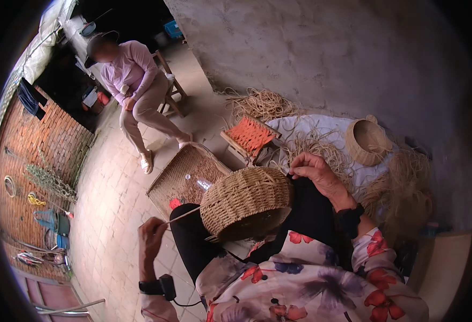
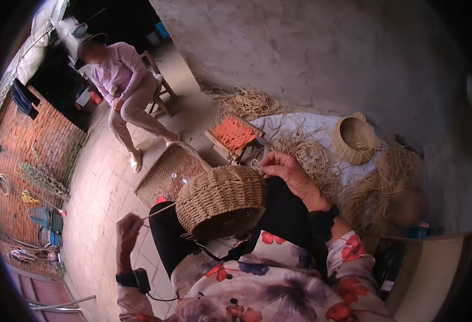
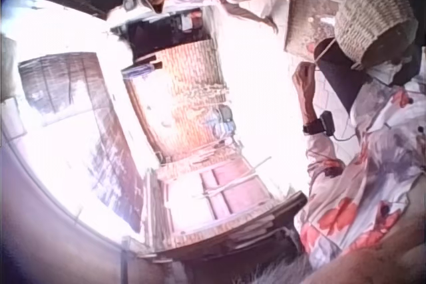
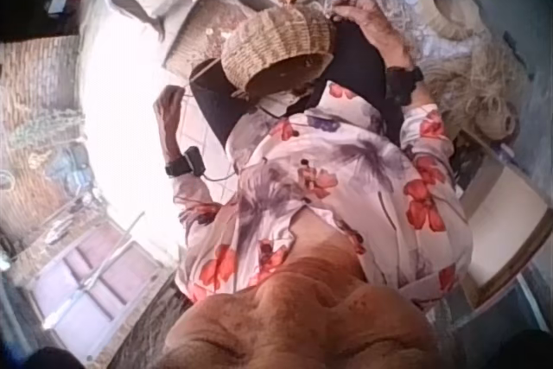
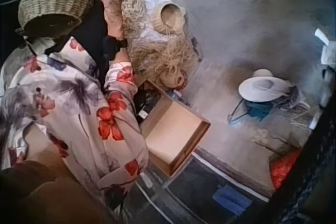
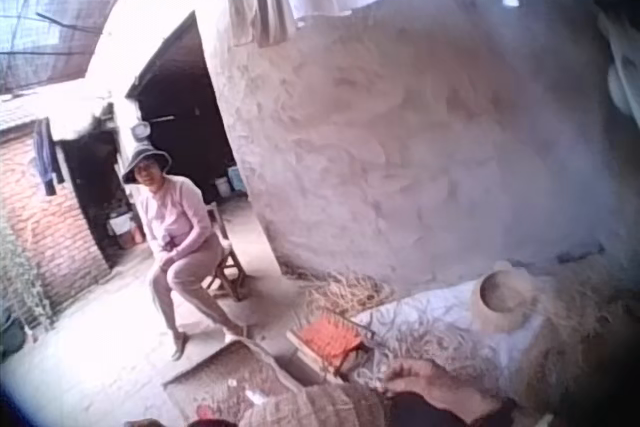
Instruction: Weaving a basket using straw or grass fibers.
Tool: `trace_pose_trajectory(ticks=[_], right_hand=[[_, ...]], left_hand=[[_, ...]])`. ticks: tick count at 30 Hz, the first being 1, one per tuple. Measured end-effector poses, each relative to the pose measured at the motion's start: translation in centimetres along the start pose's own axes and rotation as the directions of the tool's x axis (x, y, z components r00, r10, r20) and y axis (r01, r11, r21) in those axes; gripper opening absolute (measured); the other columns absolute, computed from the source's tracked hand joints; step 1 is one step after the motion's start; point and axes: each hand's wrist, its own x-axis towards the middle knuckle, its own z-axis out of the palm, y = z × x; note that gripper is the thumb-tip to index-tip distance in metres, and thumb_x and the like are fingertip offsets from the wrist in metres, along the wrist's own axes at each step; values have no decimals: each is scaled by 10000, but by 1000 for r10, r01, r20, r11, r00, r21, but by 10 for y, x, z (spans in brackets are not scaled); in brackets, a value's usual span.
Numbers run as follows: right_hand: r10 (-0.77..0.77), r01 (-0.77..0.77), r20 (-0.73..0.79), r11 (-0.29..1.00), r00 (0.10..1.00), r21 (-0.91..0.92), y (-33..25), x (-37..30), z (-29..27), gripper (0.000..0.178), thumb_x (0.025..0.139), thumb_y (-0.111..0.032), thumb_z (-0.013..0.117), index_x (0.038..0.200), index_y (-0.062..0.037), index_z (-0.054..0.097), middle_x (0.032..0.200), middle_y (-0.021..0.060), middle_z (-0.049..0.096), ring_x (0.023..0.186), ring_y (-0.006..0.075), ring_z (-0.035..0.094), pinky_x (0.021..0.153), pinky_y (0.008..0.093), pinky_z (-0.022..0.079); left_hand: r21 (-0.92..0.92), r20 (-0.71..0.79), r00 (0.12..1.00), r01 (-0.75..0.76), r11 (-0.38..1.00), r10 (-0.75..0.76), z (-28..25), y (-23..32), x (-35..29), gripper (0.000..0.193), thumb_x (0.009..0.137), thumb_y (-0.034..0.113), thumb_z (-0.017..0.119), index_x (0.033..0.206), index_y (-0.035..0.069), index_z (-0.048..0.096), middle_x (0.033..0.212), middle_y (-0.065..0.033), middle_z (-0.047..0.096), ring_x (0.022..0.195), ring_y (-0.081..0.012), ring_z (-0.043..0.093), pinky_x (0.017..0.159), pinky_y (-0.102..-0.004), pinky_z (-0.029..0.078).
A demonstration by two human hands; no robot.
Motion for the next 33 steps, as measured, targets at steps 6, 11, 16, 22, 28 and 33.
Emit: trace_pose_trajectory(ticks=[6, 11, 16, 22, 28, 33], right_hand=[[55, -50, -130, 998, 990, 40, 16, 3, -11, 158, 942, -178, 646, 1044, -59, 667, 905, 10, 673, 836, 87, 639, 770, 241, 497], [50, -57, -116, 997, 992, -56, 11, 5, -8, 170, 941, -182, 651, 1046, -49, 666, 888, 10, 670, 838, 90, 635, 752, 250, 504], [-142, 127, 10, 848, 990, -515, -2, 8, 34, 269, 930, -225, 690, 1104, -23, 652, 1001, 64, 665, 930, 187, 658, 833, 309, 520], [-402, 506, 316, 588, 860, -631, 10, 55, 93, 348, 972, -327, 647, 1140, -23, 643, 1093, 178, 645, 1055, 365, 632, 897, 419, 515], [-307, 373, 226, 598, 924, -709, 54, 72, 90, 413, 1002, -398, 576, 1107, -3, 634, 1032, 197, 681, 989, 381, 662, 883, 432, 510], [-182, 198, 89, 772, 979, -604, 55, 45, 68, 457, 988, -449, 585, 1073, -3, 634, 1003, 181, 665, 958, 332, 670, 844, 402, 509]], left_hand=[[-167, -47, 945, 311, 936, -322, -49, -90, -62, 193, 881, 166, 676, 823, -15, 644, 678, -46, 580, 599, -123, 547, 545, -286, 452], [-198, -32, 899, 422, 885, -436, -16, -82, -56, 202, 880, 159, 689, 995, -7, 680, 835, -70, 658, 689, -166, 638, 590, -293, 562], [-579, 133, 966, 256, 774, -220, 30, -3, -66, 219, 945, 149, 672, 1090, -15, 665, 1026, -85, 673, 770, -143, 656, 659, -285, 565], [-700, 648, 749, 656, -282, 135, 164, 47, -54, 432, 1012, 389, 609, 1309, 76, 593, 1203, -131, 675, 1075, -242, 667, 974, -397, 527], [-751, 426, 903, 386, -535, 53, 206, 47, -24, 347, 988, 438, 629, 1160, 147, 710, 1198, -85, 712, 1162, -249, 640, 1029, -442, 494], [-905, 363, 932, 350, -243, -8, 206, 67, -20, 457, 1010, 421, 612, 1335, 101, 577, 1294, -87, 645, 1205, -237, 604, 1043, -438, 478]])
